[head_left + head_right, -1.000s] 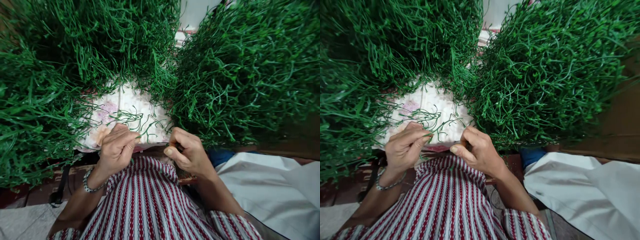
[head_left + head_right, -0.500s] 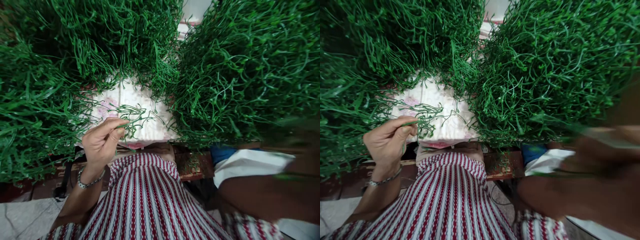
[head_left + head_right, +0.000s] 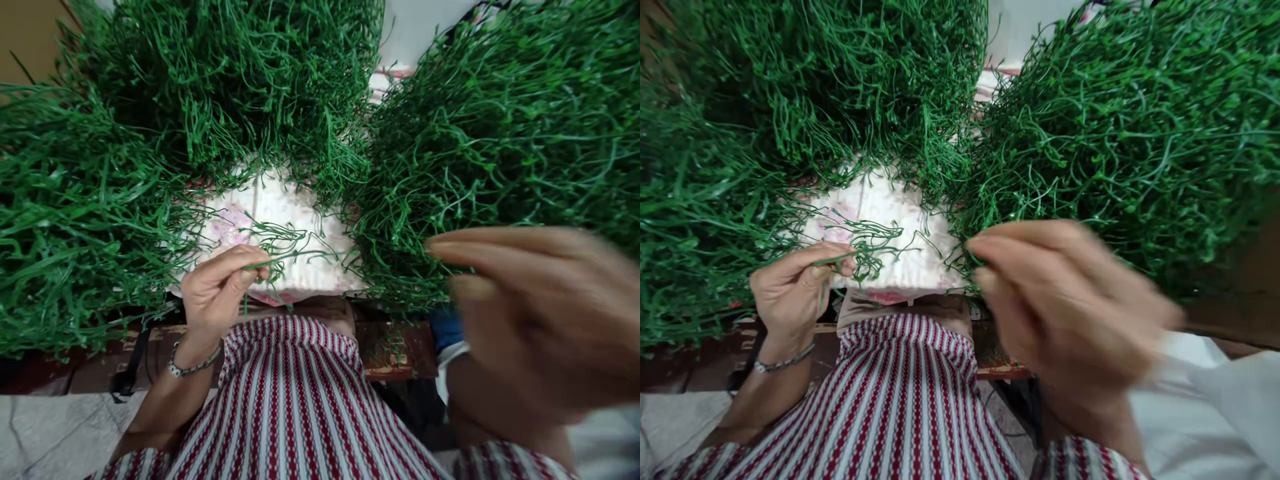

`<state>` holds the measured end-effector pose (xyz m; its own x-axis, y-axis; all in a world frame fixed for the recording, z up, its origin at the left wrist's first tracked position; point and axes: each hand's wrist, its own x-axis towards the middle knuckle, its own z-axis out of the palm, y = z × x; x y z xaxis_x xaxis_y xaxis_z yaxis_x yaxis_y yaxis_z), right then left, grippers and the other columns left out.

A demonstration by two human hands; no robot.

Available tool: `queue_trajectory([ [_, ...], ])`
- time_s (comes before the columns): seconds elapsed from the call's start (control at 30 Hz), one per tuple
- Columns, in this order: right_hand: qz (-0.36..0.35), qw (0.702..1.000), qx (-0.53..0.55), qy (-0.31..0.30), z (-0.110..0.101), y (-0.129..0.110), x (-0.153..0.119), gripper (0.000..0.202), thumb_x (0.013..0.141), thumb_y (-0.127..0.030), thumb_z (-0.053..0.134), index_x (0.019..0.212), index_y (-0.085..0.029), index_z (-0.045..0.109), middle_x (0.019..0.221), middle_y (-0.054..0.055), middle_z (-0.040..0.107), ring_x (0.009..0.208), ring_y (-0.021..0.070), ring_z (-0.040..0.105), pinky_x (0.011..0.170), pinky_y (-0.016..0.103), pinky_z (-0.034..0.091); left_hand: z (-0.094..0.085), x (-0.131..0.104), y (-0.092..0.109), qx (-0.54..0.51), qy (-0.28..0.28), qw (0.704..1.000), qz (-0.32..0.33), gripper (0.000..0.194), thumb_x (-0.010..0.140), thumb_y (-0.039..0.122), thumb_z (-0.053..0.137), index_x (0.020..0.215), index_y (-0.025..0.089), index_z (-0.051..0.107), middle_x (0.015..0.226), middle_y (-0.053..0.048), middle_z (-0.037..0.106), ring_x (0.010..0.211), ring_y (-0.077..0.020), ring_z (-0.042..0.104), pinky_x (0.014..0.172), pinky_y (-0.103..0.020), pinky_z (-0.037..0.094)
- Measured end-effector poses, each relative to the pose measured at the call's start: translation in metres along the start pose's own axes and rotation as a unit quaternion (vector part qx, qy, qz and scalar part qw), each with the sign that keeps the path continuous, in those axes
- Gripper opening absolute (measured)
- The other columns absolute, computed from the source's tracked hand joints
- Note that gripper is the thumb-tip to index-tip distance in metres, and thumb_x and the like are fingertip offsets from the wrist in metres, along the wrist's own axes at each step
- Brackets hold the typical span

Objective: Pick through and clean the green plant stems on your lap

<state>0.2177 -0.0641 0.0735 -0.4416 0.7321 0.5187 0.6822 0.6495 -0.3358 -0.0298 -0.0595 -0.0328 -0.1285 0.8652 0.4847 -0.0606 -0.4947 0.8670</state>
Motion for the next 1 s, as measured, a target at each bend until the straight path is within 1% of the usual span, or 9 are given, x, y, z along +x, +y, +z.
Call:
queue_trajectory([
  [0.1,-0.036,0.999,-0.014,-0.023,0.040,0.001,0.002,0.028,0.080,-0.011,0.057,0.107,-0.017,0.058,0.101,0.007,0.063,0.092,0.0164,0.060,0.081,0.028,0.051,-0.004,-0.001,0.004,-0.101,0.038,0.989,-0.097,0.015,0.079,0.028,0.062,0.089,0.021,0.071,0.078,-0.004,0.070,0.065,-0.0166,0.064,0.056,-0.031,0.051],
  [0.2,-0.036,0.995,-0.033,-0.089,0.084,0.002,0.005,0.035,0.084,-0.013,0.050,0.118,-0.011,0.051,0.123,0.016,0.052,0.115,0.0251,0.048,0.097,0.042,0.043,-0.006,0.002,0.008,-0.174,0.036,0.976,-0.127,0.016,0.077,0.032,0.064,0.085,0.020,0.070,0.060,-0.002,0.065,0.057,-0.0157,0.061,0.064,-0.036,0.053],
  [0.33,-0.007,0.983,0.009,-0.184,0.116,0.004,0.006,0.023,0.088,-0.019,0.044,0.106,-0.012,0.057,0.113,0.014,0.058,0.100,0.0244,0.054,0.086,0.042,0.047,-0.006,0.009,0.010,-0.221,0.036,0.966,-0.130,0.012,0.076,0.031,0.064,0.078,0.020,0.068,0.050,0.000,0.058,0.054,-0.0146,0.057,0.072,-0.038,0.052],
  [0.43,0.027,0.979,0.115,-0.165,0.120,0.004,-0.002,0.023,0.090,-0.019,0.039,0.101,-0.011,0.058,0.098,0.011,0.063,0.090,0.0191,0.057,0.082,0.036,0.049,-0.002,0.010,0.010,-0.231,0.045,0.961,-0.144,0.012,0.076,0.030,0.063,0.074,0.019,0.067,0.049,0.001,0.055,0.054,-0.0140,0.055,0.071,-0.037,0.051],
  [0.57,0.062,0.963,0.240,-0.104,0.122,0.000,-0.012,0.042,0.088,-0.030,0.050,0.125,-0.013,0.044,0.120,0.012,0.055,0.111,0.0187,0.052,0.092,0.034,0.046,0.004,0.006,0.009,-0.233,0.086,0.956,-0.155,0.013,0.081,0.029,0.058,0.076,0.019,0.064,0.051,0.002,0.053,0.056,-0.0126,0.054,0.073,-0.035,0.050],
  [0.63,0.078,0.961,0.256,-0.074,0.126,-0.001,-0.015,0.043,0.086,-0.029,0.053,0.126,-0.015,0.044,0.122,0.011,0.054,0.112,0.0191,0.051,0.093,0.035,0.045,0.005,0.005,0.008,-0.227,0.109,0.954,-0.164,0.012,0.083,0.029,0.055,0.079,0.020,0.062,0.053,0.003,0.051,0.056,-0.0118,0.053,0.076,-0.035,0.051],
  [0.77,0.159,0.937,0.311,-0.012,0.130,-0.001,-0.017,0.027,0.090,-0.022,0.045,0.116,-0.017,0.050,0.088,0.004,0.062,0.076,0.0118,0.062,0.070,0.026,0.051,0.002,0.009,0.005,-0.150,0.126,0.960,-0.201,0.012,0.086,0.029,0.049,0.085,0.022,0.059,0.060,0.002,0.055,0.064,-0.0133,0.058,0.080,-0.037,0.052],
  [0.87,0.193,0.918,0.346,-0.007,0.125,0.000,-0.016,0.028,0.090,-0.023,0.045,0.118,-0.018,0.046,0.072,-0.002,0.055,0.059,0.0084,0.058,0.056,0.022,0.048,-0.005,0.012,0.014,-0.034,0.084,0.974,-0.208,0.016,0.085,0.030,0.049,0.095,0.021,0.057,0.075,-0.003,0.064,0.077,-0.0180,0.064,0.071,-0.034,0.053],
  [1.0,0.175,0.942,0.285,0.025,0.118,0.000,-0.015,0.023,0.087,-0.021,0.050,0.110,-0.018,0.051,0.075,-0.001,0.055,0.060,0.0079,0.057,0.057,0.021,0.046,-0.018,-0.003,0.050,0.116,-0.011,0.984,-0.132,0.017,0.082,0.031,0.054,0.093,0.020,0.060,0.078,-0.005,0.067,0.081,-0.0203,0.064,0.068,-0.033,0.052],
])
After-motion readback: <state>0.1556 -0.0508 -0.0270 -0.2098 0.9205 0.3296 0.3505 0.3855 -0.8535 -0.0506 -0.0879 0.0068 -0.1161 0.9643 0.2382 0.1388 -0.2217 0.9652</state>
